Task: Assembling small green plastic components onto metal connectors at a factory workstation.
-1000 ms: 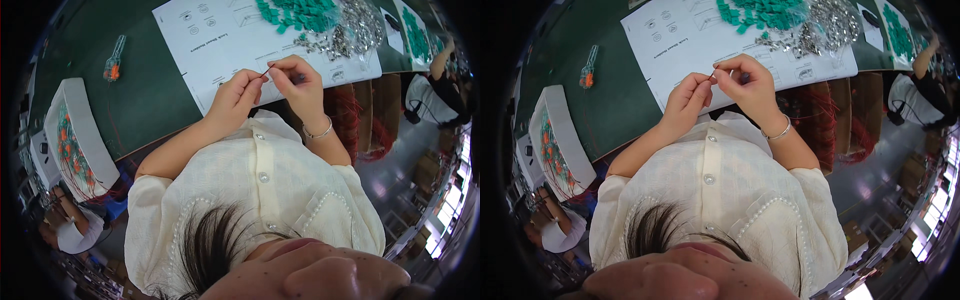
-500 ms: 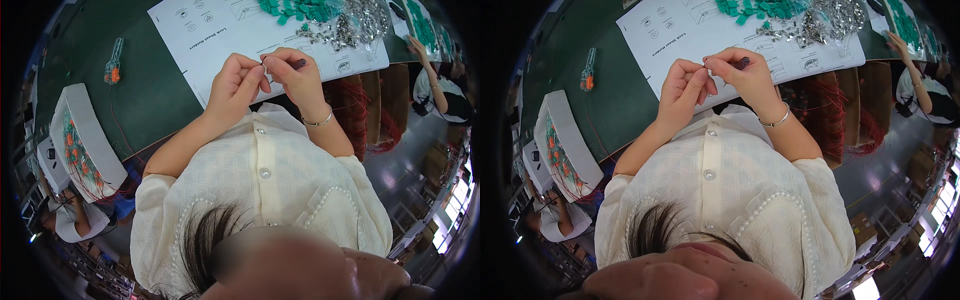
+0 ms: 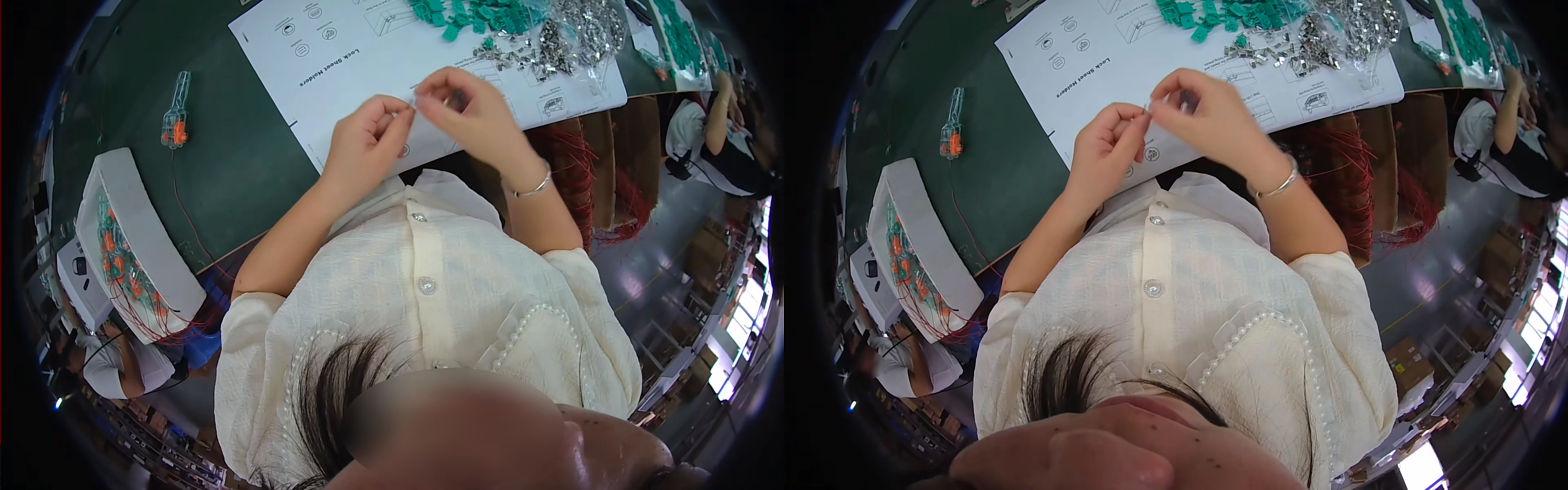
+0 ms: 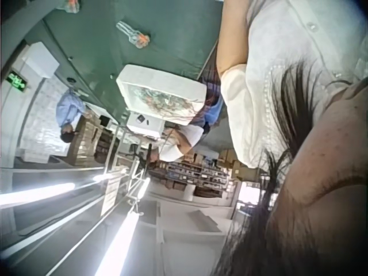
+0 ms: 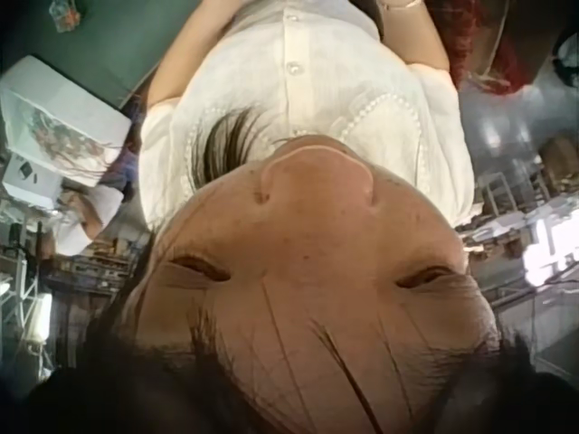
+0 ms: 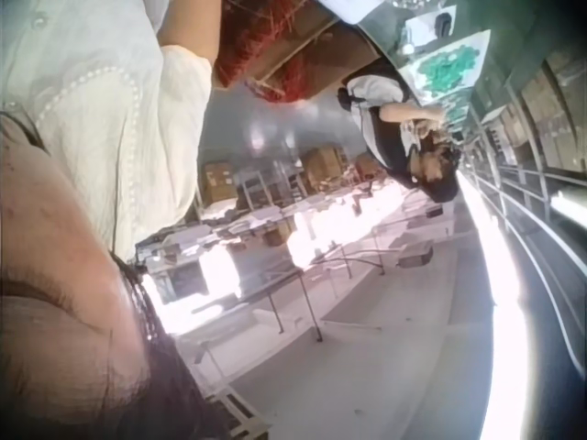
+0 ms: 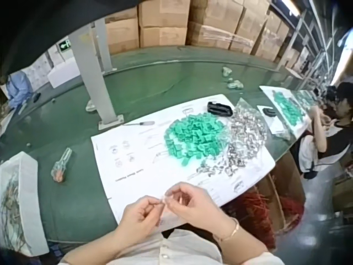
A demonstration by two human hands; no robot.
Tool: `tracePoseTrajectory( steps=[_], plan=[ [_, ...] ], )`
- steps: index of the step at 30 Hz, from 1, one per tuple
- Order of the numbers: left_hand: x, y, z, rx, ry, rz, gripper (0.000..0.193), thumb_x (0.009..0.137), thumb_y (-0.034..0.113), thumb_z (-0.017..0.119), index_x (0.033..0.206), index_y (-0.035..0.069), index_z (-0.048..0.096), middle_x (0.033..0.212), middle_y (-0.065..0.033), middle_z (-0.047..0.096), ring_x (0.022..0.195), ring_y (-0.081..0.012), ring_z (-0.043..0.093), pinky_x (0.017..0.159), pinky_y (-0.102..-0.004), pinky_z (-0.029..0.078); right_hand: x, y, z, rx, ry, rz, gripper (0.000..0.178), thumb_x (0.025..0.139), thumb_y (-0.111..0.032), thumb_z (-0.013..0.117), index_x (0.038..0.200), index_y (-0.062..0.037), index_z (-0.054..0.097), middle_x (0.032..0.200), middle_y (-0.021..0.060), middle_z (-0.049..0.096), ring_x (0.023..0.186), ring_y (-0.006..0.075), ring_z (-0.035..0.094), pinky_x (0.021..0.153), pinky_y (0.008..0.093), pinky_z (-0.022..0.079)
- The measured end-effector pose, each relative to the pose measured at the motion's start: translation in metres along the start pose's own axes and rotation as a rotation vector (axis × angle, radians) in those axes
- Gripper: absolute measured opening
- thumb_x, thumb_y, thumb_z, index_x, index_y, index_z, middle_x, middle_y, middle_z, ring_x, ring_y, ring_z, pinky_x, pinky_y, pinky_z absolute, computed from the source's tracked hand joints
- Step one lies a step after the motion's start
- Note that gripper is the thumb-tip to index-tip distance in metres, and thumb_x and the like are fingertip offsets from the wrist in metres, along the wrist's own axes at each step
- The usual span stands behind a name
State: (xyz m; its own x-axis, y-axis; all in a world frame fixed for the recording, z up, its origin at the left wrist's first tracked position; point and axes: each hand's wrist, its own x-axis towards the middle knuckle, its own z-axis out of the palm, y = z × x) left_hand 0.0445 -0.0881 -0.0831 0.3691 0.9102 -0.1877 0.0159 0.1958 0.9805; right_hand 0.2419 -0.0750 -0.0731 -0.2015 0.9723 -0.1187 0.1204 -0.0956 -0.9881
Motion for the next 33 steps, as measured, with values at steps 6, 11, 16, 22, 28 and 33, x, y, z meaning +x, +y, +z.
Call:
tracePoseTrajectory(
  steps=[6, 11, 16, 22, 28, 33],
  plan=[
    [0.016, -0.015, -0.008, -0.011, 0.124, -0.122, 0.014, 0.105, 0.014, 0.060, 0.109, 0.001, 0.062, 0.077, -0.0015, 0.066, 0.062, -0.0032, 0.053, 0.059, -0.0199, 0.043, 0.058, 0.027, -0.037, -1.135, 0.528, -0.404, 0.027, 0.084, -0.029, 0.076, 0.106, -0.0132, 0.078, 0.093, 0.0071, 0.067, 0.075, 0.0255, 0.070, 0.066, 0.0386, 0.058],
    [0.012, -0.040, -0.009, -0.047, 0.156, 0.012, 0.014, 0.105, 0.014, 0.060, 0.112, 0.001, 0.061, 0.089, -0.0044, 0.070, 0.069, -0.0047, 0.057, 0.062, -0.0209, 0.048, 0.037, 0.033, -0.009, -1.081, 0.394, -0.366, 0.025, 0.085, -0.025, 0.075, 0.105, -0.0117, 0.078, 0.095, 0.0057, 0.065, 0.072, 0.0239, 0.070, 0.062, 0.0378, 0.058],
    [0.010, -0.046, -0.008, -0.050, 0.192, 0.149, 0.016, 0.106, 0.015, 0.060, 0.114, 0.002, 0.061, 0.098, -0.0059, 0.071, 0.081, -0.0064, 0.061, 0.069, -0.0216, 0.050, 0.029, 0.021, -0.006, -0.944, 0.269, -0.463, 0.031, 0.083, -0.017, 0.075, 0.113, -0.0105, 0.075, 0.106, 0.0053, 0.065, 0.071, 0.0217, 0.070, 0.063, 0.0354, 0.058],
    [0.011, -0.049, -0.009, -0.067, 0.187, 0.150, 0.016, 0.106, 0.015, 0.060, 0.114, 0.001, 0.061, 0.101, -0.0064, 0.071, 0.084, -0.0075, 0.062, 0.073, -0.0227, 0.051, 0.027, 0.020, 0.005, -1.010, 0.136, -0.359, 0.034, 0.084, -0.018, 0.075, 0.117, -0.0113, 0.073, 0.112, 0.0055, 0.065, 0.072, 0.0222, 0.071, 0.064, 0.0355, 0.058],
    [0.011, -0.055, -0.008, -0.066, 0.272, 0.232, 0.014, 0.105, 0.013, 0.061, 0.112, 0.001, 0.062, 0.101, -0.0065, 0.070, 0.086, -0.0081, 0.061, 0.075, -0.0230, 0.050, 0.027, 0.036, 0.013, -0.888, 0.060, -0.496, 0.034, 0.082, -0.019, 0.076, 0.115, -0.0156, 0.073, 0.110, 0.0030, 0.065, 0.081, 0.0212, 0.071, 0.068, 0.0349, 0.058],
    [0.014, -0.049, -0.011, 0.412, 0.331, 0.553, 0.008, 0.100, 0.006, 0.066, 0.104, 0.000, 0.064, 0.098, -0.0084, 0.066, 0.084, -0.0131, 0.059, 0.077, -0.0252, 0.049, 0.014, 0.018, 0.005, -0.921, -0.033, -0.566, 0.028, 0.080, -0.017, 0.077, 0.108, -0.0205, 0.076, 0.108, -0.0004, 0.067, 0.082, 0.0195, 0.070, 0.067, 0.0341, 0.057]
  ],
)
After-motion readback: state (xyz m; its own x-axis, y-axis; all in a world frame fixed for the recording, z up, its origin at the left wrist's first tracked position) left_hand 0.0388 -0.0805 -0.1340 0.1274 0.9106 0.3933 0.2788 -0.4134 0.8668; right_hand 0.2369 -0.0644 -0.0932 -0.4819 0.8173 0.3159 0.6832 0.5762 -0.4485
